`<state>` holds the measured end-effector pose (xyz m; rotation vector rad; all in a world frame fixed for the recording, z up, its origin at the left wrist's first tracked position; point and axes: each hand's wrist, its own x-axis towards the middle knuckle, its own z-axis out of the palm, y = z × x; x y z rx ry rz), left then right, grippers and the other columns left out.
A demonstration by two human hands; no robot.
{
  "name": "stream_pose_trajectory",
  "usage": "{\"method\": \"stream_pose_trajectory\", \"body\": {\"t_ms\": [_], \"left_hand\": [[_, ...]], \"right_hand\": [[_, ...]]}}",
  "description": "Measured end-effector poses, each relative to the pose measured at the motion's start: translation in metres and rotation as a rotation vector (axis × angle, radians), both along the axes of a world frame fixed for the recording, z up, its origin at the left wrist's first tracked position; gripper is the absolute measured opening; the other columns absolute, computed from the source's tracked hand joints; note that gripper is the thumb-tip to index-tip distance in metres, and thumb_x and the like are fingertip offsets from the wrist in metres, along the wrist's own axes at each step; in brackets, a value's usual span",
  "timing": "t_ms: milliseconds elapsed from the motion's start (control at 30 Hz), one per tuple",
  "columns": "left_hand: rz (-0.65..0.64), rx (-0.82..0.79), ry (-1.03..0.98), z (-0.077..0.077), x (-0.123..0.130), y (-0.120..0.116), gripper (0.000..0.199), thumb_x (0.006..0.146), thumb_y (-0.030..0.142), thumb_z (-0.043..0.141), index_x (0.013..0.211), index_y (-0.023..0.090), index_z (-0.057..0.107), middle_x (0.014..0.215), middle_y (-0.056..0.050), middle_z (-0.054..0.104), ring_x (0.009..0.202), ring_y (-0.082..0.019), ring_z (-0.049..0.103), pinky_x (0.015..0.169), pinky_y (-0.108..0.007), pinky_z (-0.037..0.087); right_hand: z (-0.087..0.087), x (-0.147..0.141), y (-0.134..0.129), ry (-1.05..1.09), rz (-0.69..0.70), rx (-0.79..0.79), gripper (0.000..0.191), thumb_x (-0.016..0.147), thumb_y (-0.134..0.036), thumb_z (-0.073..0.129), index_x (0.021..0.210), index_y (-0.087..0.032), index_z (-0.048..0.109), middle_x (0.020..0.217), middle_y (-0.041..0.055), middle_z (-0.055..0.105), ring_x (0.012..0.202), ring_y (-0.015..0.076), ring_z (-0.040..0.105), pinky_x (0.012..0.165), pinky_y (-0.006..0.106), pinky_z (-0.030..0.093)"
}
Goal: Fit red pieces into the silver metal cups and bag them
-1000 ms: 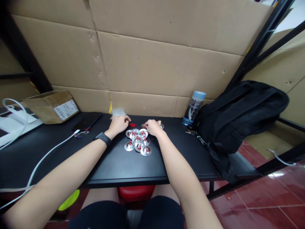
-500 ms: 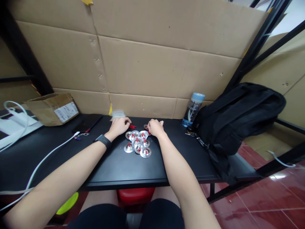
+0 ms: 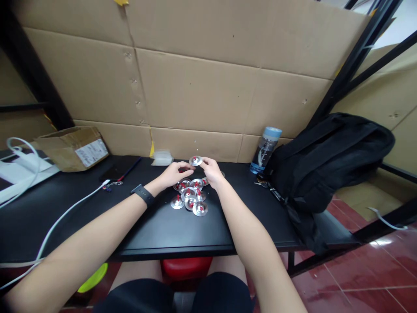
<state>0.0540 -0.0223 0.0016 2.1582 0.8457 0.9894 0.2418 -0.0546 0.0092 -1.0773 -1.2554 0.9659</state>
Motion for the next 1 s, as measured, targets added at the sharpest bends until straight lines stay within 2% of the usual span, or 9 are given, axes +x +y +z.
{"method": "stream_pose_trajectory", "body": {"t_ms": [133,233,367,467,600,667,767,867,1000], "left_hand": [[0.05,-0.068,-0.242,-0.001,0.008,-0.006,0.027,0.082,0.036,0.074,0.101,0.017,0.079,0.107,-0.009,0.077,0.103,-0.026,0.07,0.095,-0.038,0.052],[0.133,-0.11,-0.371,-0.005,0.012,-0.006,0.024,0.077,0.036,0.079,0.09,0.016,0.079,0.099,-0.009,0.076,0.094,-0.024,0.069,0.087,-0.036,0.053],[0.199,-0.167,-0.474,-0.01,0.014,-0.003,0.03,0.07,0.038,0.084,0.09,0.016,0.078,0.096,-0.008,0.074,0.084,-0.02,0.066,0.074,-0.031,0.053],[0.191,-0.167,-0.488,-0.011,0.013,-0.001,0.03,0.068,0.035,0.085,0.089,0.016,0.077,0.098,-0.008,0.073,0.084,-0.02,0.067,0.073,-0.031,0.053],[0.178,-0.137,-0.411,-0.005,0.008,-0.001,0.022,0.074,0.033,0.08,0.088,0.016,0.078,0.099,-0.009,0.077,0.091,-0.024,0.071,0.083,-0.035,0.054],[0.192,-0.041,-0.264,0.001,0.003,-0.002,0.015,0.079,0.03,0.076,0.087,0.018,0.079,0.095,-0.008,0.079,0.091,-0.025,0.072,0.086,-0.036,0.053],[0.205,0.185,-0.012,0.009,-0.003,-0.006,0.012,0.085,0.024,0.069,0.089,0.021,0.079,0.093,-0.005,0.08,0.089,-0.025,0.073,0.086,-0.035,0.051],[0.191,0.307,0.082,0.014,-0.005,-0.01,0.015,0.089,0.023,0.066,0.095,0.023,0.079,0.098,-0.004,0.081,0.09,-0.025,0.073,0.084,-0.033,0.051],[0.175,0.329,0.12,0.015,-0.006,-0.008,0.016,0.091,0.025,0.065,0.097,0.023,0.079,0.099,-0.004,0.08,0.092,-0.024,0.073,0.085,-0.031,0.051]], "right_hand": [[0.001,-0.011,-0.005,0.033,0.022,-0.026,0.036,0.071,-0.047,0.077,0.092,-0.019,0.076,0.103,0.0062,0.076,0.097,0.0212,0.06,0.082,0.03,0.041],[0.002,-0.013,-0.007,-0.001,0.029,-0.013,0.037,0.072,-0.05,0.077,0.092,-0.018,0.076,0.102,0.0067,0.076,0.096,0.0217,0.061,0.084,0.03,0.042],[0.002,-0.014,-0.008,-0.056,0.038,-0.004,0.038,0.076,-0.052,0.075,0.092,-0.018,0.075,0.099,0.0072,0.076,0.096,0.0219,0.062,0.085,0.031,0.044],[-0.001,-0.014,-0.006,-0.096,0.094,0.005,0.038,0.077,-0.052,0.074,0.09,-0.016,0.074,0.095,0.0068,0.075,0.093,0.0208,0.063,0.085,0.032,0.046],[-0.002,-0.008,-0.005,-0.241,0.052,0.096,0.034,0.076,-0.041,0.076,0.098,-0.017,0.069,0.103,0.0069,0.074,0.093,0.0203,0.066,0.084,0.032,0.05],[-0.001,-0.003,-0.007,-0.359,0.006,0.2,0.05,0.07,-0.032,0.081,0.116,-0.02,0.064,0.121,0.0079,0.07,0.096,0.0202,0.067,0.084,0.033,0.052],[0.003,0.003,-0.011,-0.488,0.074,0.301,0.068,0.069,-0.025,0.082,0.132,-0.025,0.057,0.133,0.0083,0.065,0.097,0.0196,0.069,0.079,0.031,0.053],[0.005,0.003,-0.013,-0.538,0.12,0.342,0.054,0.073,-0.024,0.08,0.125,-0.025,0.064,0.124,0.0065,0.069,0.096,0.0192,0.07,0.074,0.029,0.053],[0.003,0.004,-0.008,-0.516,0.063,0.332,0.047,0.072,-0.023,0.081,0.117,-0.024,0.066,0.115,0.005,0.071,0.098,0.0193,0.071,0.079,0.03,0.055]]}}
